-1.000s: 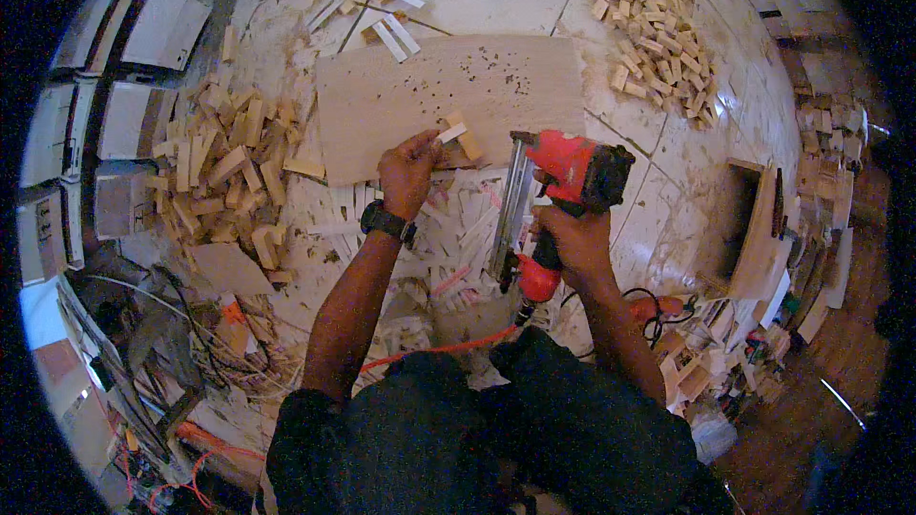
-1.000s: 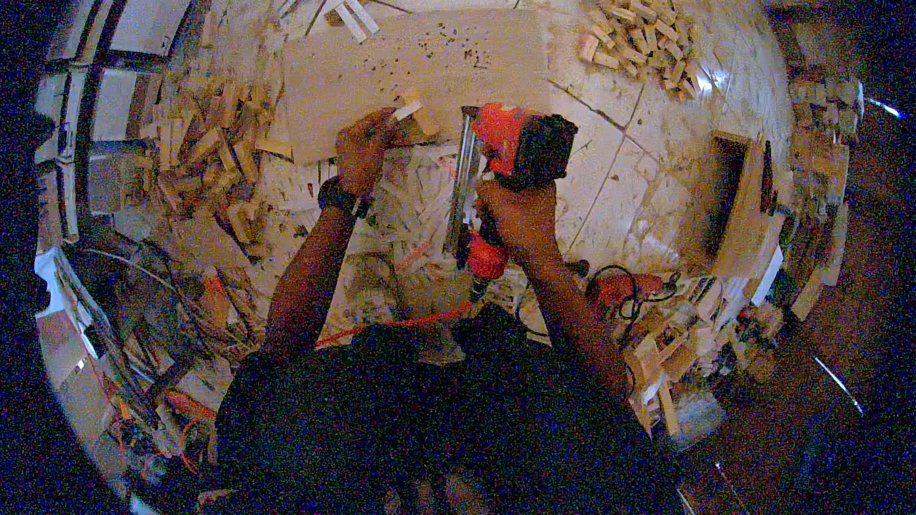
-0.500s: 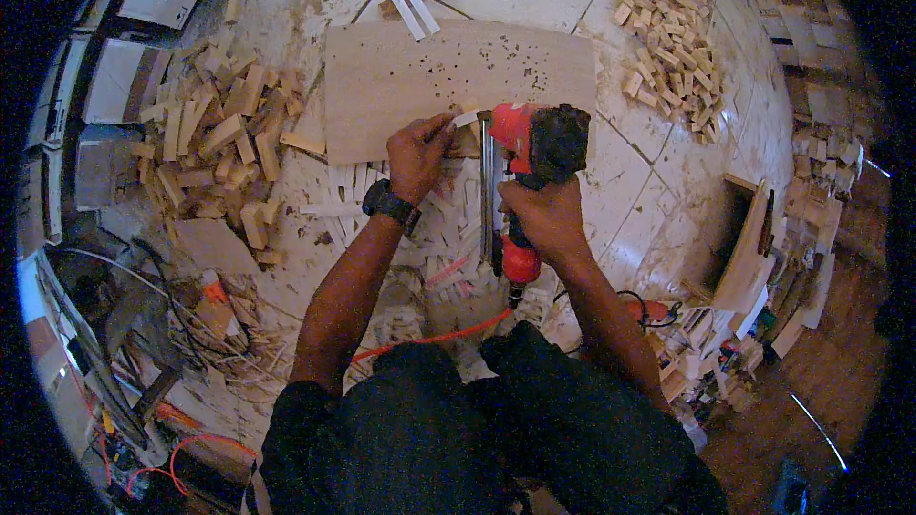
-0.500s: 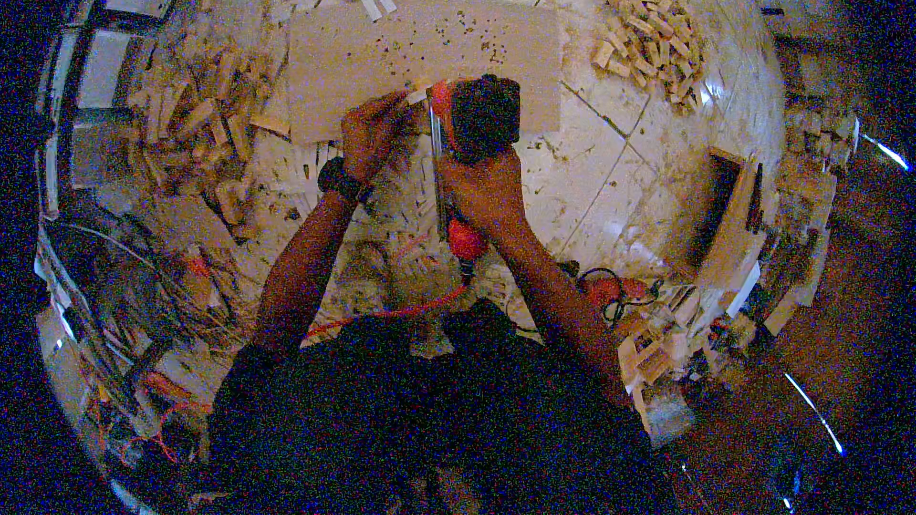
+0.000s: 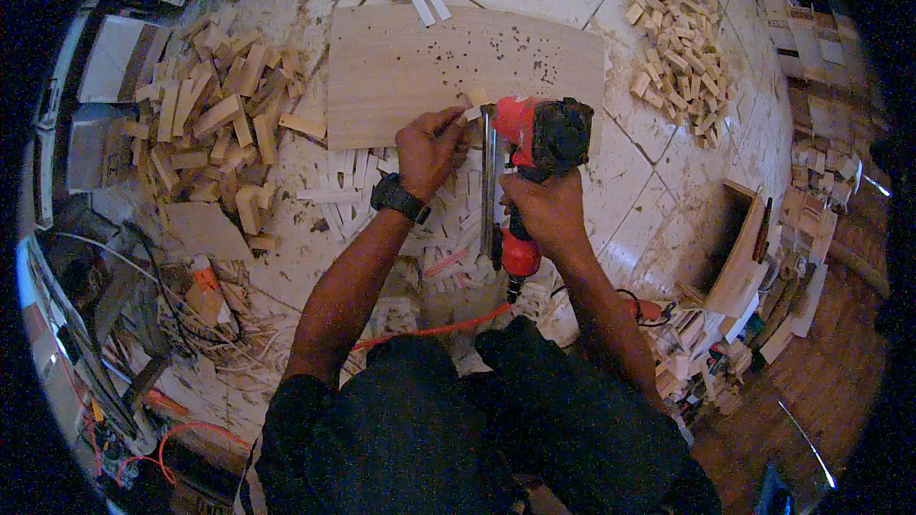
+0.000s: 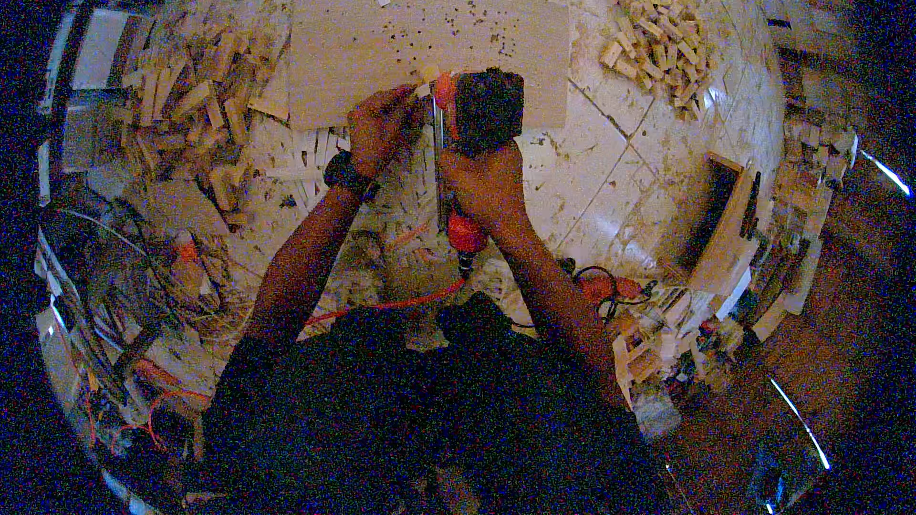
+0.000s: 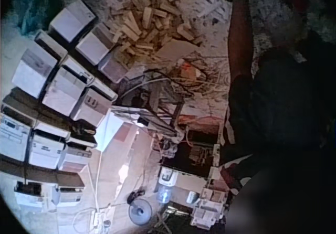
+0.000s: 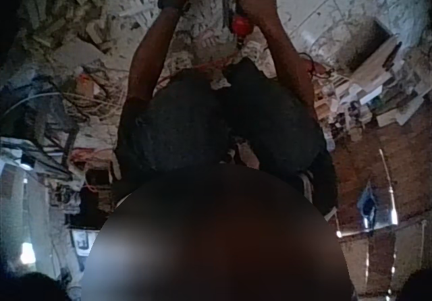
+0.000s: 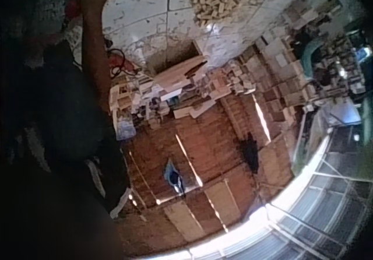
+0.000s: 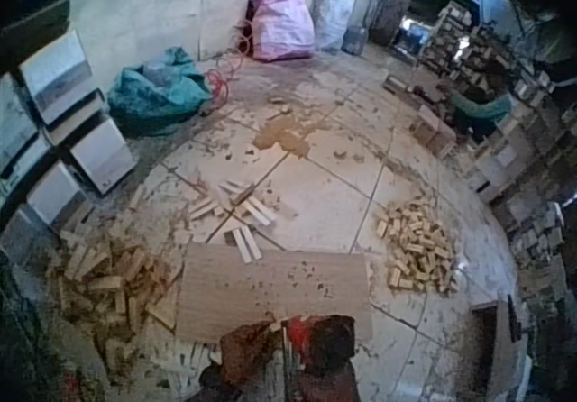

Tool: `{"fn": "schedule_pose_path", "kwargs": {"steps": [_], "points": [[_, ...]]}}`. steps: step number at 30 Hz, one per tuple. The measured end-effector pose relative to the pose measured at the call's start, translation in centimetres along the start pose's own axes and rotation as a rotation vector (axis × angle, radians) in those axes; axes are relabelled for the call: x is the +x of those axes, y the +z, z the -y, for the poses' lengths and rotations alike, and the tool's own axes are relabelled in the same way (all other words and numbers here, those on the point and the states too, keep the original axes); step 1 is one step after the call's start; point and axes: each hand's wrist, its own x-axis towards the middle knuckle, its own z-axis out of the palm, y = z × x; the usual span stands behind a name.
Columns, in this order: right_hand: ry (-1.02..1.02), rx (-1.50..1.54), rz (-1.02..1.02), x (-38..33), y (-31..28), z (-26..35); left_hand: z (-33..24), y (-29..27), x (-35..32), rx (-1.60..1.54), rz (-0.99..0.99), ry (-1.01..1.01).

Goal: The person sits on the floor and uses a pneumatic nail gun to attach small wooden blocks to a flat board. They repeatedly pick up blocks, position them, and fire the nail gun to secure them in place.

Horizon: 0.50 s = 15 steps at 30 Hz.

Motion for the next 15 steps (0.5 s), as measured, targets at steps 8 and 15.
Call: {"fn": "schedule_pose_path", "kwargs": {"steps": [8, 15], "points": [[-0.083, -0.050, -0.005, 0.5, 0.6, 0.1, -0.2, 0.0, 0.1, -0.017, 0.001, -0.033], [-0.294, -0.289, 0.008, 0.6, 0.8, 1.8, -1.0, -0.6, 0.3, -0.009, 0.046, -0.062]]}}
